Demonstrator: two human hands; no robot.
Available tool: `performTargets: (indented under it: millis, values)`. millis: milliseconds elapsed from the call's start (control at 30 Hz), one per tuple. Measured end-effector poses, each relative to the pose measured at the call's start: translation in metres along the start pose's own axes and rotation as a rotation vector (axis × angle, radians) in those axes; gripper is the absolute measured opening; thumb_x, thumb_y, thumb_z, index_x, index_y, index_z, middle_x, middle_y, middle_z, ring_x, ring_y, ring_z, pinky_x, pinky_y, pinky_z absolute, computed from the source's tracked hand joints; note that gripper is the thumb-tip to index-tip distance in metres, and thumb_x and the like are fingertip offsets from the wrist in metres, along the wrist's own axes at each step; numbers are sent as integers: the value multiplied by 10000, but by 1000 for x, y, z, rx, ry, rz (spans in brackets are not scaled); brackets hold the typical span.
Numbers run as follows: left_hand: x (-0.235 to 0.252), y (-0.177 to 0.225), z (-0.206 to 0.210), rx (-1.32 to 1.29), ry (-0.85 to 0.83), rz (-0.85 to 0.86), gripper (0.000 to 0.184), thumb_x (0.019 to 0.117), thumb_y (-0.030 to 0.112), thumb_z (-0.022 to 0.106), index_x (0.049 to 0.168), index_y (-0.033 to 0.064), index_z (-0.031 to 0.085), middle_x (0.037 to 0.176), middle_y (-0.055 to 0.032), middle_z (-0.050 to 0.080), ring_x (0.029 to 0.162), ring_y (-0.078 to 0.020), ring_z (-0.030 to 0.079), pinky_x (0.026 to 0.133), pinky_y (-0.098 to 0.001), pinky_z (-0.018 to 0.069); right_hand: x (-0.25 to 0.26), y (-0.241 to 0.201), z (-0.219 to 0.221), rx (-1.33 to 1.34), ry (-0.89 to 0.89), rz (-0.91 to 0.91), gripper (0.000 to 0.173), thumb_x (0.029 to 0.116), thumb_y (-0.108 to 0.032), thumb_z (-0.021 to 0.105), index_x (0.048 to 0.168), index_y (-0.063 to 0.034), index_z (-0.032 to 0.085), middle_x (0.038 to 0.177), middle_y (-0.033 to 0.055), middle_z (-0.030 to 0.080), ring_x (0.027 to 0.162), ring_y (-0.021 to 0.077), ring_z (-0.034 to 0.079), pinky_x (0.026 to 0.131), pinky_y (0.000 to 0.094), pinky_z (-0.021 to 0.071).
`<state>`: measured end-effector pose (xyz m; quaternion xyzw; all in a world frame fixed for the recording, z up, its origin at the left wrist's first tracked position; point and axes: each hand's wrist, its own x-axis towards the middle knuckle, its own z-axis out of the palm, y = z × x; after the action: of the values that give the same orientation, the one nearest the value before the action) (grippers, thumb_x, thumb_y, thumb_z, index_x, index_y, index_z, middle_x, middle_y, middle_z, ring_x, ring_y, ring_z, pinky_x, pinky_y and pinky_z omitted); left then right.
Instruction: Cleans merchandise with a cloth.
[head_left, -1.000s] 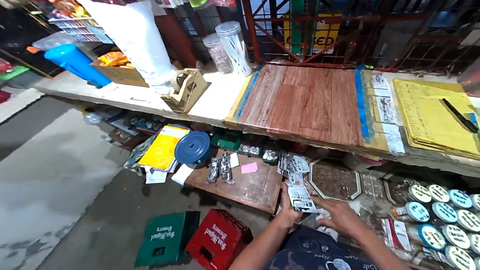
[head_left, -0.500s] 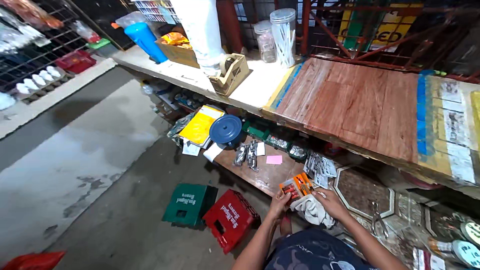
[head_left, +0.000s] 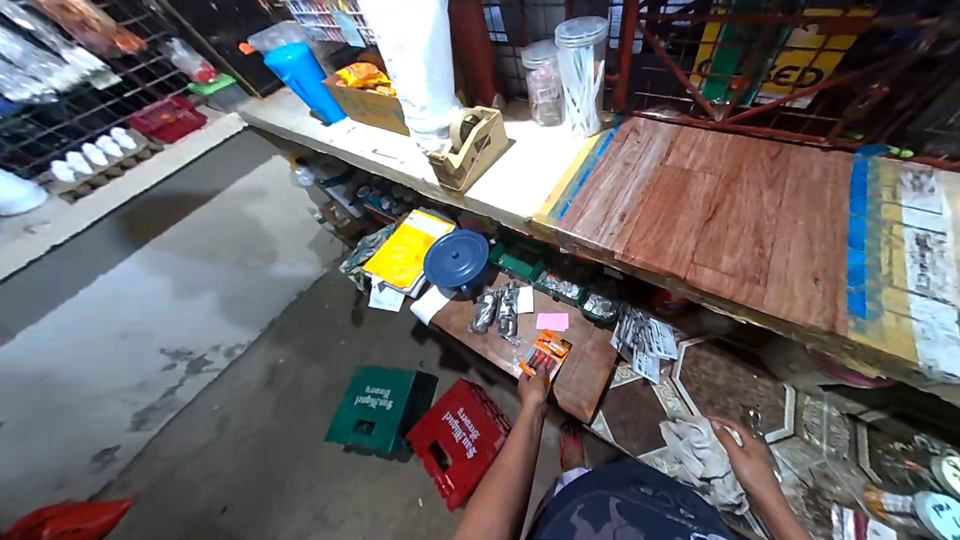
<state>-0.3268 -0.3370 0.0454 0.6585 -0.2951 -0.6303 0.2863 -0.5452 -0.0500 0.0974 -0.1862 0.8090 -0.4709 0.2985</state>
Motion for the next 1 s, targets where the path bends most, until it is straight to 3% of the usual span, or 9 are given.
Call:
performTargets:
  millis: [167,267,300,367,400,467,633,900,1000]
  values:
    - [-29,17,2,146,60,15,450,1017,108,613,1402,-66,459,1273,-278,569,1044,-298,583,886,-427,501,-11,3,-12,43,94,27,301,1013,-113,540,1176,100,677,1209,253,680,1173,290,631,1055,461,457]
    - [-48,19,-1,234,91,314,743,970,46,649,1571,-57,225,1536,-352,346,1381,-454,420,1127,-525,380,-15,8,-16,51,114,10,297,1006,-113,555,1165,101,685,1202,254,684,1167,287,635,1054,457,459]
    - [-54,20,3,282,59,454,714,958,41,646,1554,-72,270,1531,-361,353,1382,-472,420,1127,-537,382,-16,9,-17,45,118,13,298,1005,-121,557,1164,95,687,1200,251,686,1168,288,635,1053,463,460]
    - [-69,24,21,463,-93,711,462,968,64,622,1385,-107,522,1415,-334,513,1291,-440,537,1075,-529,454,-20,11,-18,38,126,27,297,1009,-125,560,1169,91,688,1203,254,685,1177,304,632,1056,484,454]
    - [-76,28,36,568,-197,823,343,963,67,614,1270,-84,634,1339,-302,586,1231,-410,585,1033,-515,485,-21,11,-19,33,128,35,295,1013,-128,563,1171,87,690,1202,254,687,1177,313,634,1054,496,457]
    - [-87,40,76,850,-403,916,283,978,112,604,1213,-1,712,1299,-246,630,1254,-389,577,1071,-511,466,-24,11,-21,41,127,46,292,1013,-120,569,1174,94,687,1208,265,683,1186,330,632,1062,504,452]
    - [-84,51,172,1503,-533,871,366,1029,203,511,1338,72,656,1368,-216,604,1322,-383,536,1092,-533,433,-28,13,-28,70,156,46,275,1007,-110,577,1157,88,697,1161,249,702,1134,304,653,1030,483,472]
    - [-84,50,217,1705,-435,757,476,1009,336,569,1346,3,620,1500,-227,485,1392,-412,449,1092,-585,401,-42,21,-47,43,216,47,290,1005,-106,566,1171,98,688,1142,272,698,1106,321,661,1009,502,481]
    - [-79,50,227,1744,-419,730,460,988,282,604,1330,-25,617,1529,-234,443,1405,-424,419,1087,-594,395,-45,24,-55,11,191,52,311,1007,-92,562,1196,132,664,1193,313,671,1163,363,637,1054,517,453]
